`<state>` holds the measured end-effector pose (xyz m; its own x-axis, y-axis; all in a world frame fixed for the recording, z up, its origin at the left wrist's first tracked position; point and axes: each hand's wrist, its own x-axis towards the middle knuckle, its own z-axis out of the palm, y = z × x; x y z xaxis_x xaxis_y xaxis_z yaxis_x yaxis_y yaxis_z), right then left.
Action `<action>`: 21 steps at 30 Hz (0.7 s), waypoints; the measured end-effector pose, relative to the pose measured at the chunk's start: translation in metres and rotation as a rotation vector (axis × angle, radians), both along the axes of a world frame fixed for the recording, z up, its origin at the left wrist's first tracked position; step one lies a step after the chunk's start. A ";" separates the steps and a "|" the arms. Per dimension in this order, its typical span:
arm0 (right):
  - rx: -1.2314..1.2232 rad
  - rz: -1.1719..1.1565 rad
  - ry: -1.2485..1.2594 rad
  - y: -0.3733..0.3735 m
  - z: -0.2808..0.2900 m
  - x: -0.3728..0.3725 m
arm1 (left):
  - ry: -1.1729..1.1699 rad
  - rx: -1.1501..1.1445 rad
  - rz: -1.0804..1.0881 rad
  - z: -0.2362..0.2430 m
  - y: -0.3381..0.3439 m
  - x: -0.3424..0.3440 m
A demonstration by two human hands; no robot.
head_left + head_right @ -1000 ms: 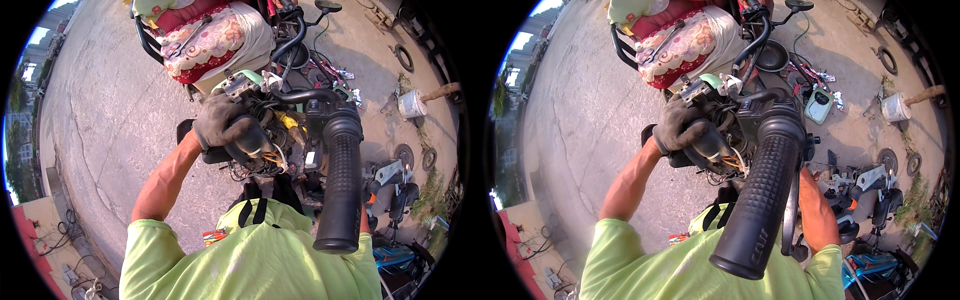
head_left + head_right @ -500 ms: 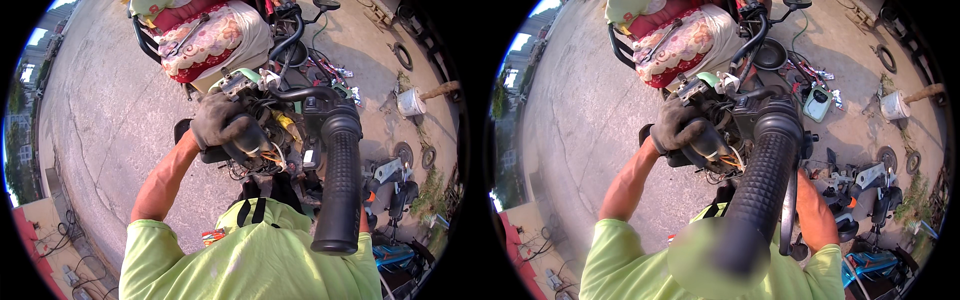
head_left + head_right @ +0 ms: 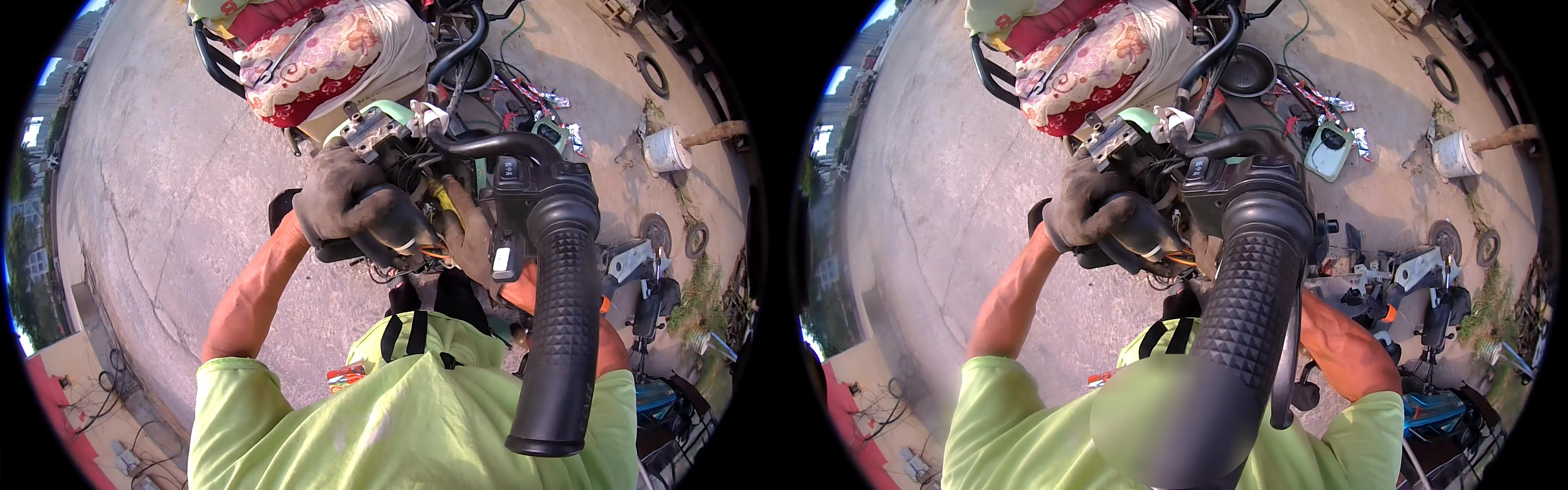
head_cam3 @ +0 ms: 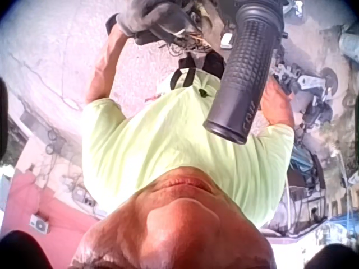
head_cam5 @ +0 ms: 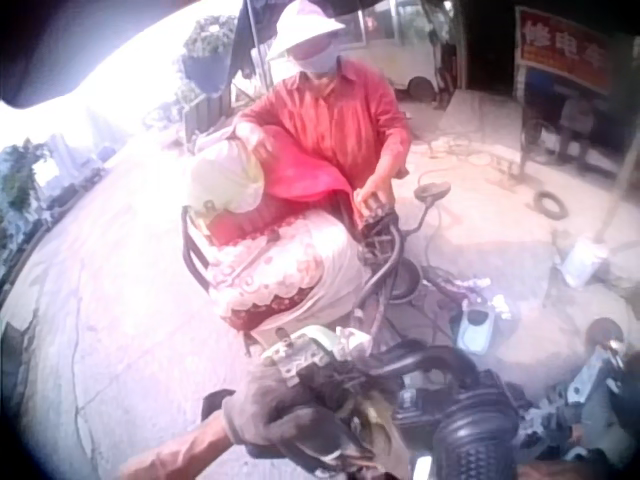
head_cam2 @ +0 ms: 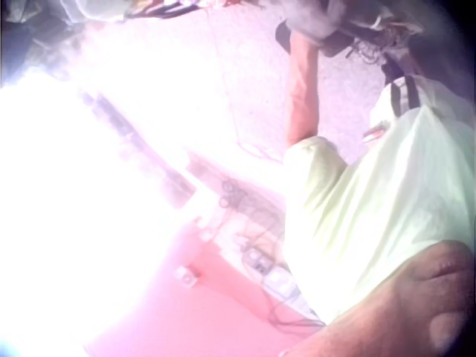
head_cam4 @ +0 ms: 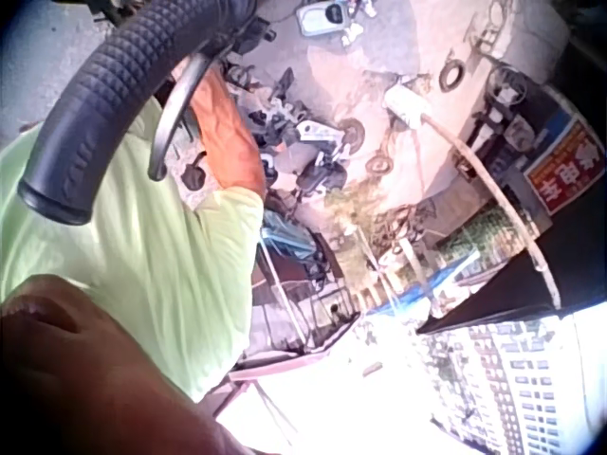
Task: The person uses a yellow screwdriver to remove screws from the front cover of a green electric scooter, then detaches the cover and sets it aside. They continue to unscrew and adjust components near the handlebars and front basket area.
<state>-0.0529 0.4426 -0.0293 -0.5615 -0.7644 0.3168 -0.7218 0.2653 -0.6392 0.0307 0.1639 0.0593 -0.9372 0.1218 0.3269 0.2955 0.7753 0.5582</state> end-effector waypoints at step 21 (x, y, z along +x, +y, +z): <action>0.000 0.034 0.049 -0.015 0.003 -0.002 | -0.107 -0.033 0.080 0.015 0.004 0.011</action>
<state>-0.0550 0.4276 -0.0259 -0.5189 -0.7829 0.3433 -0.7610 0.2402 -0.6026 0.0419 0.1684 0.0740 -0.9737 0.0544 0.2213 0.1720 0.8122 0.5574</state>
